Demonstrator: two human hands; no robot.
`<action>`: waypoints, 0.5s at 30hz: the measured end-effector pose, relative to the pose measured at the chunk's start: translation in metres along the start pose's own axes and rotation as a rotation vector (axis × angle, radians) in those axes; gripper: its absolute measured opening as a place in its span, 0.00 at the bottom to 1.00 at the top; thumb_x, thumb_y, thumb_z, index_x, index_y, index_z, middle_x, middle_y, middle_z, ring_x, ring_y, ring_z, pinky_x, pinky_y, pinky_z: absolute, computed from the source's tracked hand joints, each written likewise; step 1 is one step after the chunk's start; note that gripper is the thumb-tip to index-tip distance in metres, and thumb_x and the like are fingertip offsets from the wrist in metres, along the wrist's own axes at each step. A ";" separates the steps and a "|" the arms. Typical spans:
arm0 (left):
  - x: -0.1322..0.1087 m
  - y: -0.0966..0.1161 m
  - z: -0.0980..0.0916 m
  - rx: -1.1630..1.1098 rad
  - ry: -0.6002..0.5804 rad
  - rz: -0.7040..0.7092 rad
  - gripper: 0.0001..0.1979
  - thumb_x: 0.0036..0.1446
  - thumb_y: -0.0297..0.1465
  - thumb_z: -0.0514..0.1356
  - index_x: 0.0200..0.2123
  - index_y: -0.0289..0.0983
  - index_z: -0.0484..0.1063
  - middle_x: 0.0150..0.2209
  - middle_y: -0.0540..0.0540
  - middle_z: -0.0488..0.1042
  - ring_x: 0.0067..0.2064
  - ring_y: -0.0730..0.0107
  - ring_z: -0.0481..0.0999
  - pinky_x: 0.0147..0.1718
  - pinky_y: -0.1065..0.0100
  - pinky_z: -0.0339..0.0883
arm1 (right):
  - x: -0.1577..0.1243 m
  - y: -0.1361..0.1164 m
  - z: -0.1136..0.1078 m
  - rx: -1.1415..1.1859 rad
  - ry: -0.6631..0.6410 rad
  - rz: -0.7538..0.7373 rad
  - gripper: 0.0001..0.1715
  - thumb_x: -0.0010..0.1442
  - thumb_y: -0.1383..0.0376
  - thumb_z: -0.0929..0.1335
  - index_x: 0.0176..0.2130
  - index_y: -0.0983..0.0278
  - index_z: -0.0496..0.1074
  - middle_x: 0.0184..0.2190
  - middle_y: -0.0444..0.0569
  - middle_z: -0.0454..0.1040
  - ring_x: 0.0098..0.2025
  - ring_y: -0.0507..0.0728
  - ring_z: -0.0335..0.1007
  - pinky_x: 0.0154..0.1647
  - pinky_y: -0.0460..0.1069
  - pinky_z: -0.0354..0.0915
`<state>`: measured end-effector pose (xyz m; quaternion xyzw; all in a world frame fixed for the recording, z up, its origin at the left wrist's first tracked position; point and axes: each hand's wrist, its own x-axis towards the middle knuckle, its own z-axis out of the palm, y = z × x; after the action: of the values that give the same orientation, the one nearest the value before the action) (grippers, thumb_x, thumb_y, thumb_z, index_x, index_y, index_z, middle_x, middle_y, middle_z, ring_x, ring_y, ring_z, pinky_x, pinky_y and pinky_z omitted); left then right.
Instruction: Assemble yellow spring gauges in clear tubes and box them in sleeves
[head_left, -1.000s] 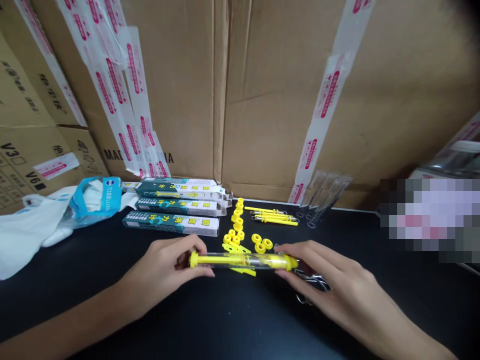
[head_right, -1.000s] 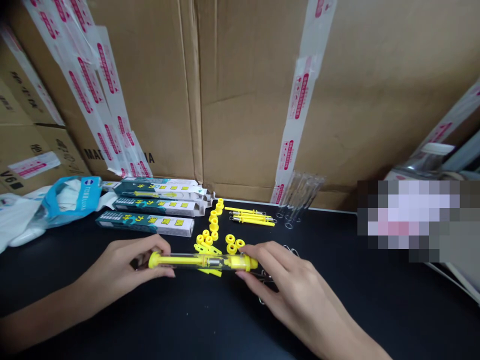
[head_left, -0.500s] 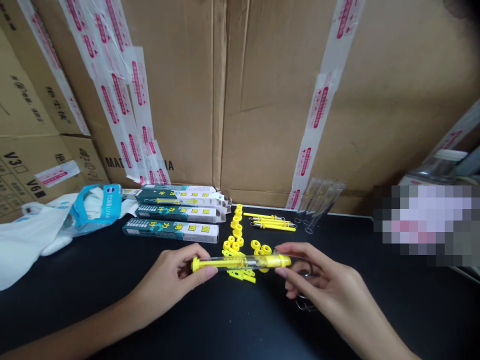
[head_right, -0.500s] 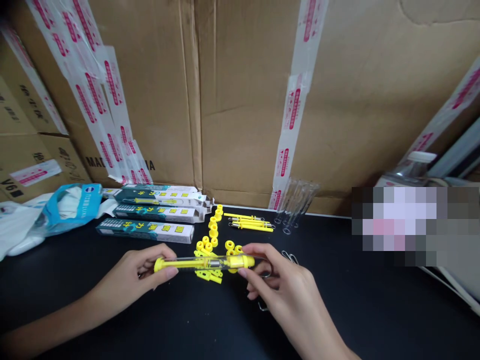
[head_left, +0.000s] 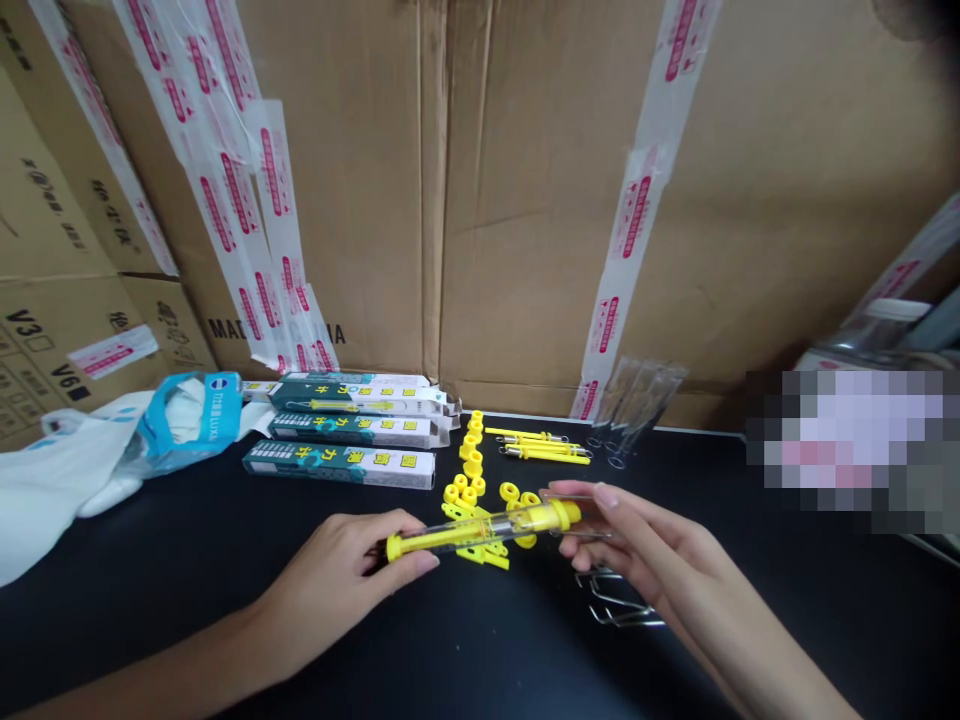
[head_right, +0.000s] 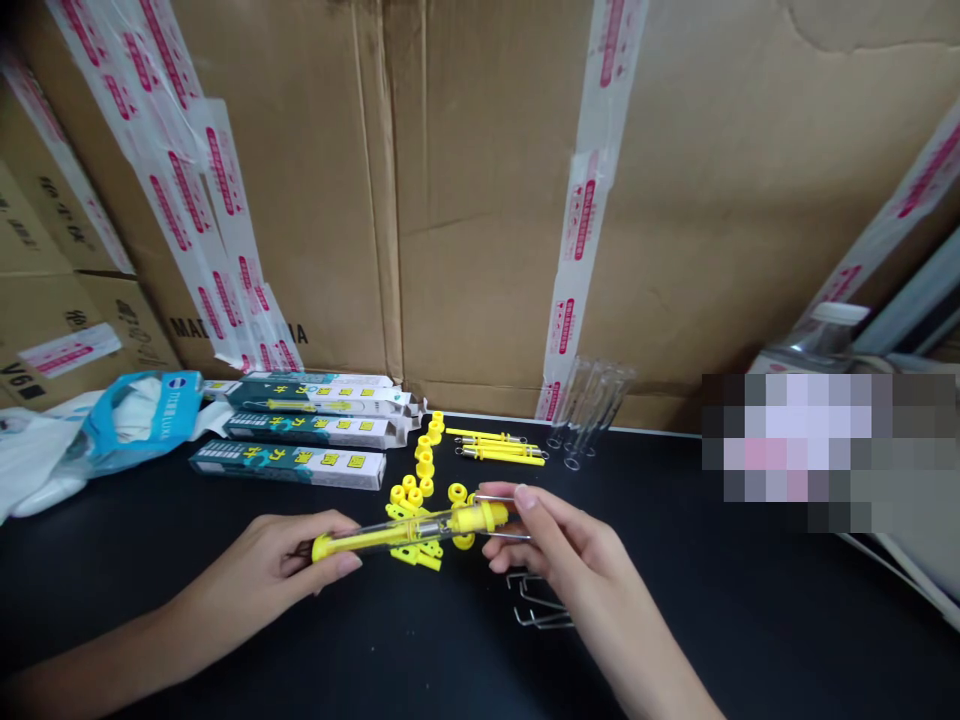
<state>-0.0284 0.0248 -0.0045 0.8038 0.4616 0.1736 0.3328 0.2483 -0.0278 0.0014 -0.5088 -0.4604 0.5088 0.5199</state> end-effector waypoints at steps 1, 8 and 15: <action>0.000 0.000 0.000 -0.001 -0.002 -0.001 0.14 0.62 0.43 0.58 0.36 0.40 0.77 0.23 0.55 0.67 0.26 0.72 0.63 0.24 0.73 0.50 | 0.000 0.000 0.000 -0.004 -0.003 -0.003 0.29 0.61 0.45 0.69 0.48 0.65 0.80 0.32 0.51 0.82 0.34 0.56 0.77 0.41 0.49 0.74; 0.003 -0.004 0.001 -0.084 0.042 -0.111 0.14 0.52 0.44 0.66 0.35 0.40 0.76 0.18 0.59 0.58 0.22 0.74 0.58 0.22 0.73 0.48 | 0.007 -0.001 -0.001 -0.081 0.087 -0.072 0.30 0.54 0.43 0.73 0.39 0.67 0.82 0.23 0.50 0.79 0.24 0.55 0.73 0.27 0.50 0.74; 0.007 -0.010 -0.003 -0.199 0.068 -0.063 0.19 0.64 0.44 0.53 0.39 0.38 0.78 0.23 0.51 0.74 0.25 0.71 0.69 0.25 0.73 0.58 | 0.010 0.003 -0.007 -0.051 0.157 -0.088 0.31 0.52 0.42 0.74 0.36 0.67 0.82 0.26 0.51 0.80 0.25 0.55 0.74 0.28 0.49 0.74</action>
<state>-0.0329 0.0355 -0.0095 0.7455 0.4781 0.2354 0.4003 0.2557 -0.0181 -0.0019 -0.5395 -0.4531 0.4319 0.5631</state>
